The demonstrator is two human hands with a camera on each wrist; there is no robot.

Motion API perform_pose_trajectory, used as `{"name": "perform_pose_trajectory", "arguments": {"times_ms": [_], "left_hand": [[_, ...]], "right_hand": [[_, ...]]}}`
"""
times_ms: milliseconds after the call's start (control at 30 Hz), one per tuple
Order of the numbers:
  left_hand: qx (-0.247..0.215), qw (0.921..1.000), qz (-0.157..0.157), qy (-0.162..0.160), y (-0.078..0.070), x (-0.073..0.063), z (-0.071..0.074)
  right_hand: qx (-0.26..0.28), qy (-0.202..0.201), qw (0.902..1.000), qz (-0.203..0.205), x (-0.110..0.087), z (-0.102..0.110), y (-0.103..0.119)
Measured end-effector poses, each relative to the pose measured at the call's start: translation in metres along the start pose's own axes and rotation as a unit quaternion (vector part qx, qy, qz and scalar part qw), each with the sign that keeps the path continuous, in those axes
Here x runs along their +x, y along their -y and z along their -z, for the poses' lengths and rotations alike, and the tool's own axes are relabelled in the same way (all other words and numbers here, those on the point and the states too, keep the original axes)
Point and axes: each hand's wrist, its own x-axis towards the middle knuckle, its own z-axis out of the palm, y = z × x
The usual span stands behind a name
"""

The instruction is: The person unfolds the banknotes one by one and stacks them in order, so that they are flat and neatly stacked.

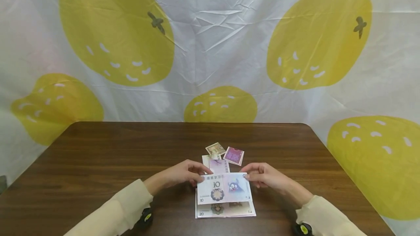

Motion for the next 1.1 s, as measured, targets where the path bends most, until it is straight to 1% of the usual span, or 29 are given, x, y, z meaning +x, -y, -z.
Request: {"name": "perform_pose_trajectory", "arguments": {"times_ms": [133, 233, 300, 433, 533, 600, 700, 767, 833, 967, 1100], "left_hand": [[0.011, 0.9997, -0.004, 0.023, 0.001, -0.003, -0.003], [0.025, 0.9988, -0.012, 0.039, 0.0, -0.005, -0.006], [0.038, 0.9982, -0.015, 0.045, 0.0, -0.005, -0.007], [0.07, 0.9957, -0.022, 0.057, 0.001, -0.005, -0.009], [0.11, 0.9917, -0.027, 0.062, 0.002, -0.004, -0.011], [0.148, 0.9869, -0.03, 0.057, 0.002, -0.004, -0.012], [0.219, 0.974, -0.039, 0.044, 0.002, -0.004, -0.013], [0.252, 0.9658, -0.047, 0.037, 0.0, -0.004, -0.014], [0.271, 0.9604, -0.054, 0.031, 0.0, -0.005, -0.015], [0.297, 0.9524, -0.065, 0.014, 0.0, -0.006, -0.017], [0.319, 0.9446, -0.077, -0.004, 0.0, -0.007, -0.019]], "right_hand": [[-0.006, 0.022, 0.9997, -0.001, -0.003, 0.0, -0.002], [-0.022, 0.034, 0.9992, -0.002, -0.005, -0.002, -0.003], [-0.035, 0.039, 0.9986, 0.001, -0.006, -0.003, -0.003], [-0.061, 0.046, 0.997, 0.012, -0.006, -0.004, -0.004], [-0.076, 0.053, 0.9954, 0.025, -0.005, -0.005, -0.005], [-0.086, 0.055, 0.9943, 0.032, -0.004, -0.005, -0.006], [-0.103, 0.058, 0.9922, 0.041, -0.004, -0.005, -0.007], [-0.112, 0.058, 0.9911, 0.042, -0.003, -0.005, -0.008], [-0.116, 0.058, 0.9906, 0.042, -0.003, -0.005, -0.007], [-0.122, 0.05, 0.9906, 0.037, -0.003, -0.007, -0.006], [-0.147, 0.036, 0.988, 0.03, -0.003, -0.008, -0.006]]}}
